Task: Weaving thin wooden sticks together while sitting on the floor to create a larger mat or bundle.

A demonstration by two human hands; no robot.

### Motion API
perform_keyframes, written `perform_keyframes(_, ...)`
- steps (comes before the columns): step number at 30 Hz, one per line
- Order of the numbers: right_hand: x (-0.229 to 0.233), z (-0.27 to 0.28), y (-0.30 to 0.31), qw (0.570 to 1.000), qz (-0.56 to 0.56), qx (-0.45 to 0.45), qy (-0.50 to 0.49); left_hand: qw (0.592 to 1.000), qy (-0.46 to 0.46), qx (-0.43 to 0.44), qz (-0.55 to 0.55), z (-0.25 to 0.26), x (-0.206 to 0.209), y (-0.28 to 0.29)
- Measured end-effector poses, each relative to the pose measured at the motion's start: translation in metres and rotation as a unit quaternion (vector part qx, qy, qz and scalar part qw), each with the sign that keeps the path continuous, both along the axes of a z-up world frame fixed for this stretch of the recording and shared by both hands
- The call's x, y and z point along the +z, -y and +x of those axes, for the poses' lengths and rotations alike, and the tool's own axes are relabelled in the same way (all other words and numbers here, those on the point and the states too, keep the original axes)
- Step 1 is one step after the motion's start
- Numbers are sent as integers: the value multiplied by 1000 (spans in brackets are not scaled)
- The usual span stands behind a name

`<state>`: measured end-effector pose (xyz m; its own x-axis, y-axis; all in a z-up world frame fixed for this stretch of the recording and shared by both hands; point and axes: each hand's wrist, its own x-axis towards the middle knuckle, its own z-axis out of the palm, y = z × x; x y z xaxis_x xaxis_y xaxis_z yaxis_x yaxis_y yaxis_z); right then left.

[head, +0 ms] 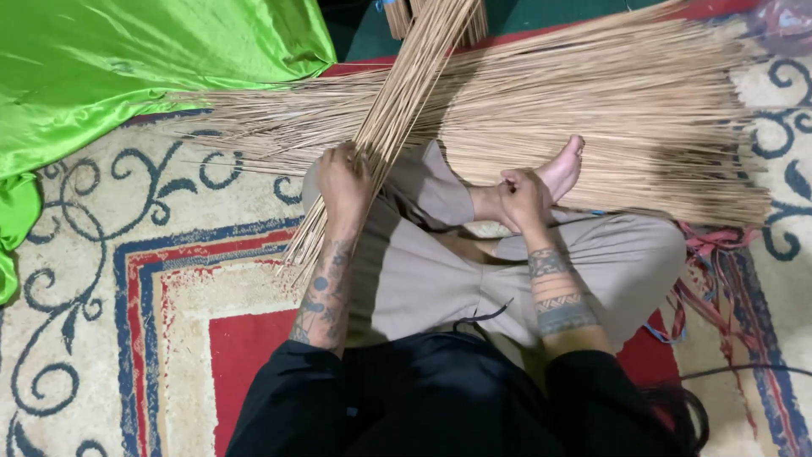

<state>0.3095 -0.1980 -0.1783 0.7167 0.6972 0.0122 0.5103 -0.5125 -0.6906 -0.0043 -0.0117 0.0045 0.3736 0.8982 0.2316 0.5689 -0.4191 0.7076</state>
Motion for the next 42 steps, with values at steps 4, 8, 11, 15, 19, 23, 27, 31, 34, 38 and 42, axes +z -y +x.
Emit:
perform_keyframes(4,28,-8,-5,988,-71,39,133,983,-28,51,176,23,-3,34)
perform_keyframes(8,27,-6,-33,958,-230,71,154,970,15,-148,192,56,-21,79)
perform_keyframes(11,57,-9,-45,932,-324,120,104,963,-7,-266,40,87,-54,100)
perform_keyframes(15,65,-9,-58,939,-298,103,135,943,-70,-326,-15,90,-57,107)
perform_keyframes(19,65,-3,-55,943,-282,113,134,950,-7,-288,-122,84,-73,98)
perform_keyframes(23,80,4,-46,961,-240,89,103,949,37,-211,-231,83,-73,94)
perform_keyframes(27,94,27,-49,976,-189,59,88,948,41,-204,-241,83,-70,94)
perform_keyframes(31,109,38,-42,986,-99,22,133,945,50,-204,-250,83,-72,94)
perform_keyframes(34,133,33,-42,984,-101,-21,148,945,48,-203,-254,83,-70,94)
perform_keyframes(38,114,40,-23,970,120,5,209,943,41,-195,-268,83,-71,94)
perform_keyframes(42,122,12,24,963,155,28,217,924,87,-169,-331,91,-90,86)
